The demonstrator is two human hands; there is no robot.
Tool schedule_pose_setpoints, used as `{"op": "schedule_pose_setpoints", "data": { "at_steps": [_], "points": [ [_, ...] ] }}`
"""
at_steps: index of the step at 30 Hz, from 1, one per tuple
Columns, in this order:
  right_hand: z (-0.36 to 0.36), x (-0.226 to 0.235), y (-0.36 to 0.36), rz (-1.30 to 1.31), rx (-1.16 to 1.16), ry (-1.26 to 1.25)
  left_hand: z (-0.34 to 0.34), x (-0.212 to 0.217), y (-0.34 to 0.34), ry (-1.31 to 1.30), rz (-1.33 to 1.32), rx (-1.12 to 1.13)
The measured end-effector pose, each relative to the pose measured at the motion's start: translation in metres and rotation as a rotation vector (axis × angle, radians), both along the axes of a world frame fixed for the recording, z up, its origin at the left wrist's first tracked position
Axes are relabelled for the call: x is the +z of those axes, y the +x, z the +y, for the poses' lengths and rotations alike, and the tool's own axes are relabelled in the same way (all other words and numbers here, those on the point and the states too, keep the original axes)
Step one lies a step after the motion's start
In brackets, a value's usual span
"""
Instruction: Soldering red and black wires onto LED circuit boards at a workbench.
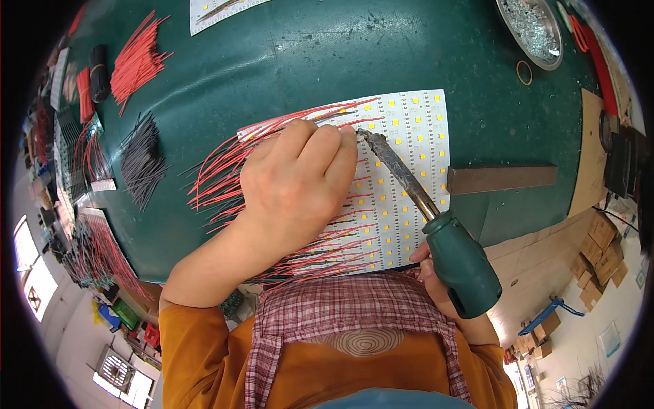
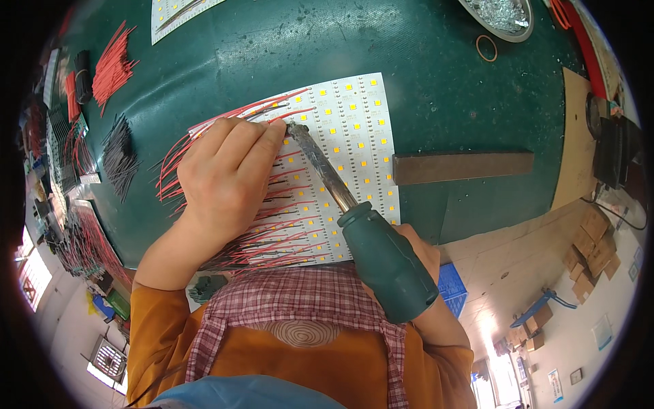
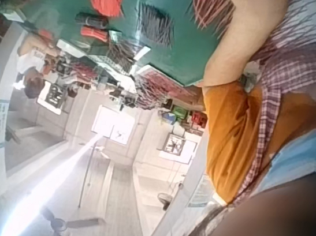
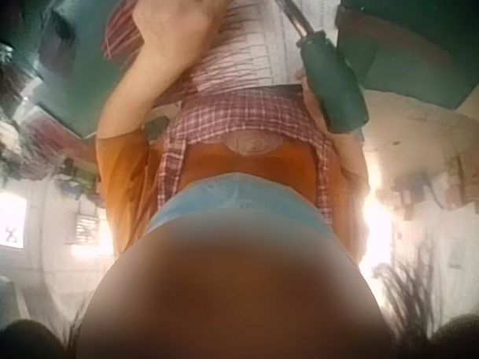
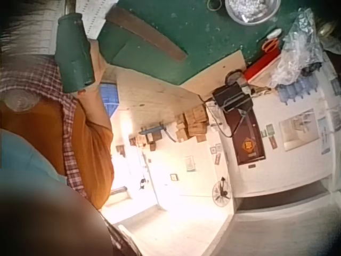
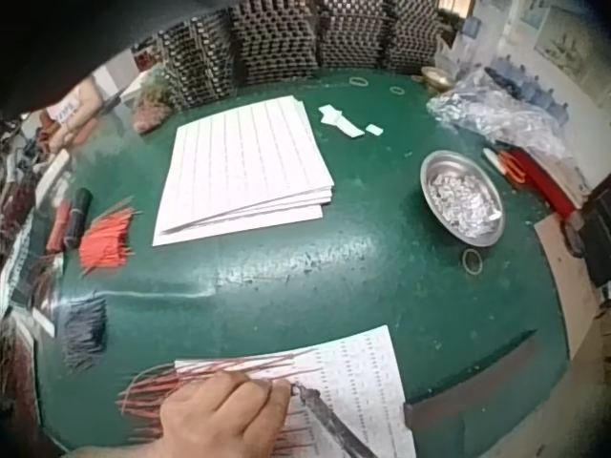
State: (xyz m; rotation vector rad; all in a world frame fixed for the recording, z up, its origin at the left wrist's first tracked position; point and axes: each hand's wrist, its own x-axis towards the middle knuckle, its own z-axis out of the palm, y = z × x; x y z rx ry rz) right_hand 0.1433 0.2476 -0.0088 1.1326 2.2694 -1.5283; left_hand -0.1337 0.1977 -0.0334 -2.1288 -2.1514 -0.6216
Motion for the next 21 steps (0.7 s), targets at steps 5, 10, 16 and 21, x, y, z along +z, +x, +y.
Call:
{"op": "schedule_pose_setpoints", "data": {
  "at_steps": [5, 10, 16, 21],
  "points": [
    [0.004, 0.003, -0.003, 0.042, 0.042, -0.005, 0.002, -0.004, 0.0, 0.008, 0.085, -0.015],
    [-0.003, 0.005, -0.004, 0.055, -0.357, -0.17, 0.002, -0.004, 0.0, 0.014, 0.094, -0.008],
    [-0.002, -0.006, 0.001, 0.071, -0.057, 0.13, 0.004, -0.004, 0.0, 0.016, 0.119, -0.007],
    [-0.002, -0.006, -0.004, 0.027, -0.075, 0.086, 0.002, 0.001, 0.004, -0.075, 0.095, 0.01]
  ]
}}
